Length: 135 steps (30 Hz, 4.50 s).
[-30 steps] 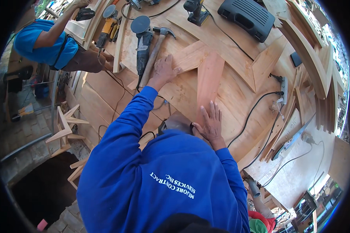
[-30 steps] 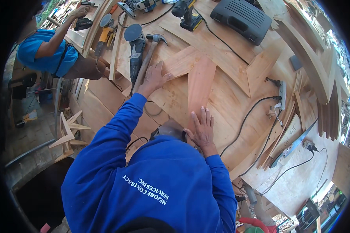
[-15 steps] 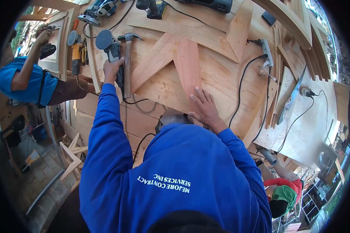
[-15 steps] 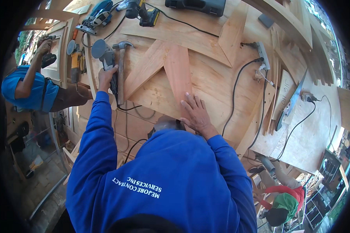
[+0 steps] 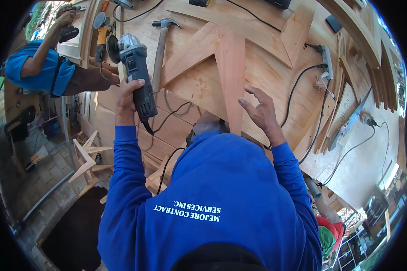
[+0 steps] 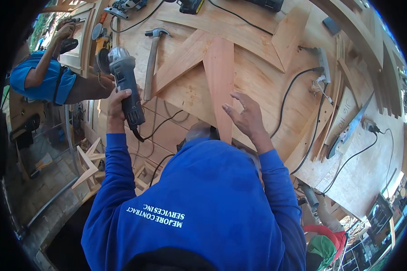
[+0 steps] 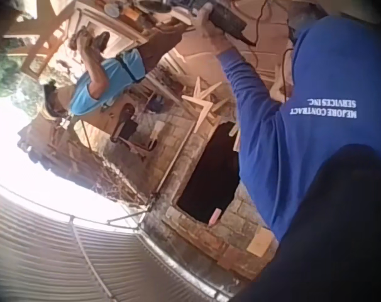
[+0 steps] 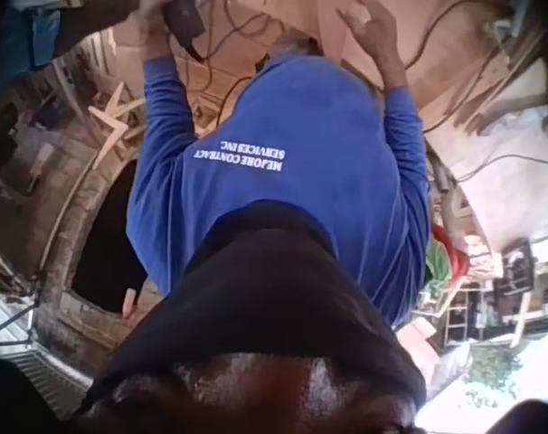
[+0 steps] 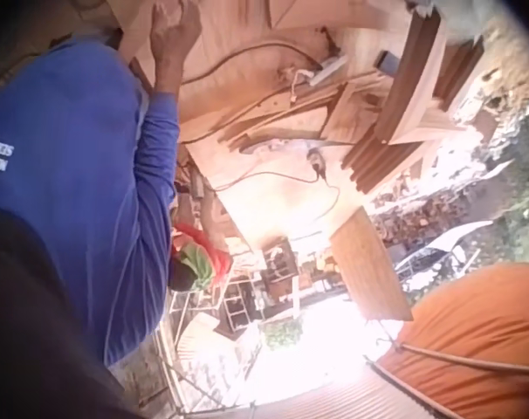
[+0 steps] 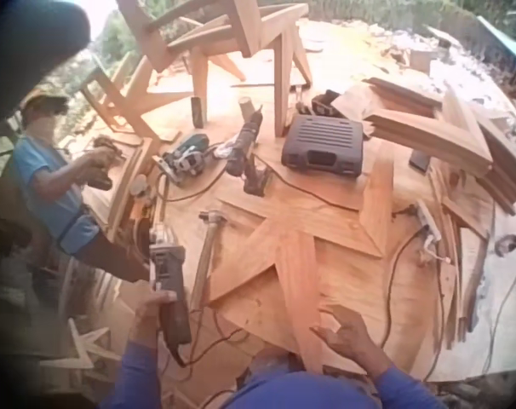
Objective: Cutting a wooden piece with a hand saw and then sanding wood with an angle grinder in a workshop.
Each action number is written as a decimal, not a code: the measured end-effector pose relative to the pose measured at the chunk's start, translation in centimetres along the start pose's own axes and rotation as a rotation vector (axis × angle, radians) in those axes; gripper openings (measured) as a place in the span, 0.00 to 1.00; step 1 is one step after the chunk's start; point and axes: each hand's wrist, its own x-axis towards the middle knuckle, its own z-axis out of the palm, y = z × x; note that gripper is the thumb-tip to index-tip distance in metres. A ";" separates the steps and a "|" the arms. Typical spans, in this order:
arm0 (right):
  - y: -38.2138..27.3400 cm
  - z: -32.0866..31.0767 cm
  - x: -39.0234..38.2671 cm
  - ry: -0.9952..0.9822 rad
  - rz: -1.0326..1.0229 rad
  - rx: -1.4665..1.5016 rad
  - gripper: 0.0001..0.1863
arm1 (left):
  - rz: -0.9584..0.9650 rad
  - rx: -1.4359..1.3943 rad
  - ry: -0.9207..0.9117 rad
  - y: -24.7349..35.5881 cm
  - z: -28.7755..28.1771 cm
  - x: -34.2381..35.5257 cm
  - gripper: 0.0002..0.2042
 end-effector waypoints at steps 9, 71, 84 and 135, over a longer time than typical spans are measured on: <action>-7.5 4.9 0.8 -0.739 0.235 0.899 0.37 | 0.028 -0.488 -0.399 -3.9 16.3 -1.7 0.34; -4.1 -4.2 3.8 0.033 0.133 1.333 0.43 | -0.474 -1.409 -1.327 -6.7 30.2 -2.9 0.31; -7.0 -4.7 4.1 -0.026 0.026 1.373 0.45 | -0.458 -1.470 -1.335 -7.5 30.9 -3.2 0.32; -4.2 4.8 0.9 -0.518 0.069 0.673 0.22 | 0.040 -0.216 -0.166 -3.7 19.5 -2.5 0.21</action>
